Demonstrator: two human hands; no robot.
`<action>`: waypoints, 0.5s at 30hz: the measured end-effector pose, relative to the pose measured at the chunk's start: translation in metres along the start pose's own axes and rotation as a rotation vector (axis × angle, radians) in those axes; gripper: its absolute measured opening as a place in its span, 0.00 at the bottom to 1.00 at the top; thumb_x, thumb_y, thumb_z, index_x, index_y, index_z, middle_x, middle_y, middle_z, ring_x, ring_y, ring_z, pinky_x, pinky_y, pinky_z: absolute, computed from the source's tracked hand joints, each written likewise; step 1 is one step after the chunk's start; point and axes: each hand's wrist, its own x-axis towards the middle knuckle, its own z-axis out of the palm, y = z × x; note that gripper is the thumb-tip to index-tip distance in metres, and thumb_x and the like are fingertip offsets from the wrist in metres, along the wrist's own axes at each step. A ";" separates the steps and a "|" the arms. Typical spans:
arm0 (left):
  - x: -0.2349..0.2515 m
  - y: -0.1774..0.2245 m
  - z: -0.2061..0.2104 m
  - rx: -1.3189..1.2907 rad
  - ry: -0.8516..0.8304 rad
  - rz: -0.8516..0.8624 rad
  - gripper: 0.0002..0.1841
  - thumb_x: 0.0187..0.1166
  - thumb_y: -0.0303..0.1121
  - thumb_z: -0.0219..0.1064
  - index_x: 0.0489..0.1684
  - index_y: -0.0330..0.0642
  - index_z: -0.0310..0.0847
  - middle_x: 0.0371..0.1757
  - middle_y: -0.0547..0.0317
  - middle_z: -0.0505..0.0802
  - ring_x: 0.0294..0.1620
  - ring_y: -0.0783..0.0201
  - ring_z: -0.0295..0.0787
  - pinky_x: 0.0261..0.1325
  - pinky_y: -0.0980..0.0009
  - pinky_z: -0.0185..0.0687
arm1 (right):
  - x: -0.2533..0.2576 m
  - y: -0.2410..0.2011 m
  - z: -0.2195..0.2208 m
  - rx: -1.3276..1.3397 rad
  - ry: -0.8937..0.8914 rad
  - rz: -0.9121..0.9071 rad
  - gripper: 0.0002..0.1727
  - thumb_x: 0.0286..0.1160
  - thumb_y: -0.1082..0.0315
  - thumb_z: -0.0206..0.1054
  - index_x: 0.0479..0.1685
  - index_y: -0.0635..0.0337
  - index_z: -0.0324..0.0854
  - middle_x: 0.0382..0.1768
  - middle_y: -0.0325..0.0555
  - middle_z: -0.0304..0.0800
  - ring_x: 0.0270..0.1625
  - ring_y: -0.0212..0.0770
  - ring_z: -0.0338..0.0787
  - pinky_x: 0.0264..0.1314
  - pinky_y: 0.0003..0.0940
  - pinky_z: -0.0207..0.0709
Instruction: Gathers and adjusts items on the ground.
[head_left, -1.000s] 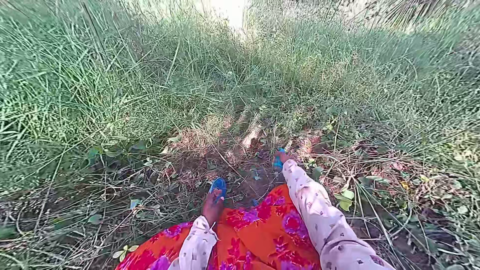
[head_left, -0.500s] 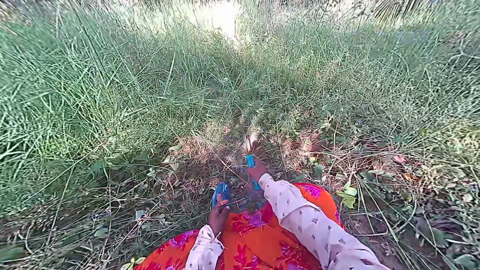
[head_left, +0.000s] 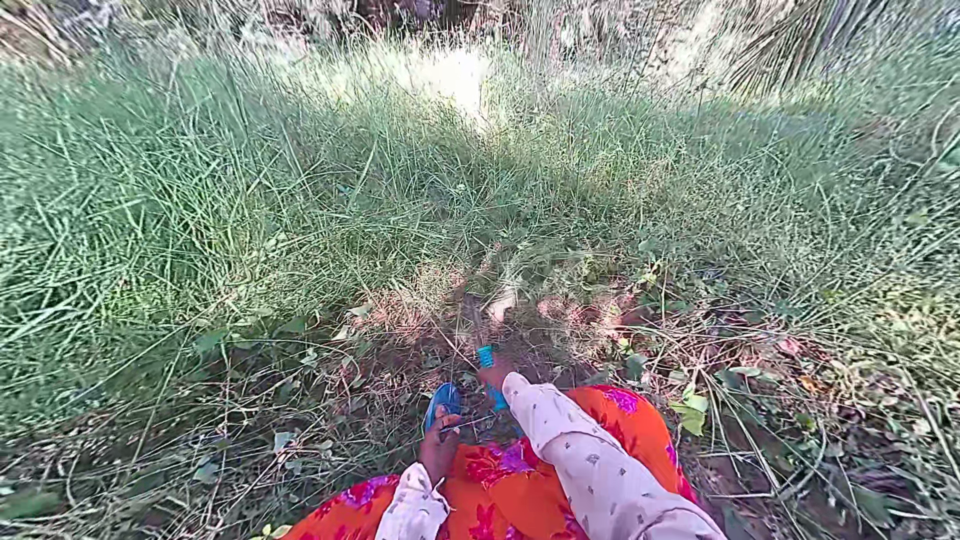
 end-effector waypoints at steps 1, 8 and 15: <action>0.000 -0.003 0.001 0.034 0.005 0.003 0.18 0.84 0.23 0.61 0.70 0.26 0.78 0.71 0.33 0.86 0.71 0.46 0.84 0.77 0.53 0.76 | -0.009 -0.005 0.015 0.003 -0.074 -0.069 0.34 0.82 0.64 0.68 0.85 0.63 0.63 0.59 0.64 0.85 0.50 0.53 0.89 0.57 0.50 0.83; -0.001 -0.015 -0.001 0.033 -0.025 -0.054 0.19 0.86 0.25 0.61 0.73 0.26 0.75 0.72 0.32 0.85 0.74 0.44 0.83 0.79 0.52 0.74 | -0.025 -0.018 0.015 -0.238 0.011 -0.263 0.38 0.74 0.62 0.74 0.86 0.59 0.67 0.71 0.67 0.83 0.73 0.63 0.83 0.76 0.63 0.73; 0.008 -0.023 0.003 -0.097 0.001 -0.041 0.19 0.85 0.25 0.62 0.72 0.25 0.74 0.68 0.32 0.86 0.68 0.45 0.85 0.73 0.51 0.80 | -0.045 -0.001 -0.049 0.417 0.437 -0.203 0.33 0.76 0.72 0.72 0.81 0.69 0.66 0.46 0.63 0.88 0.36 0.50 0.90 0.45 0.48 0.86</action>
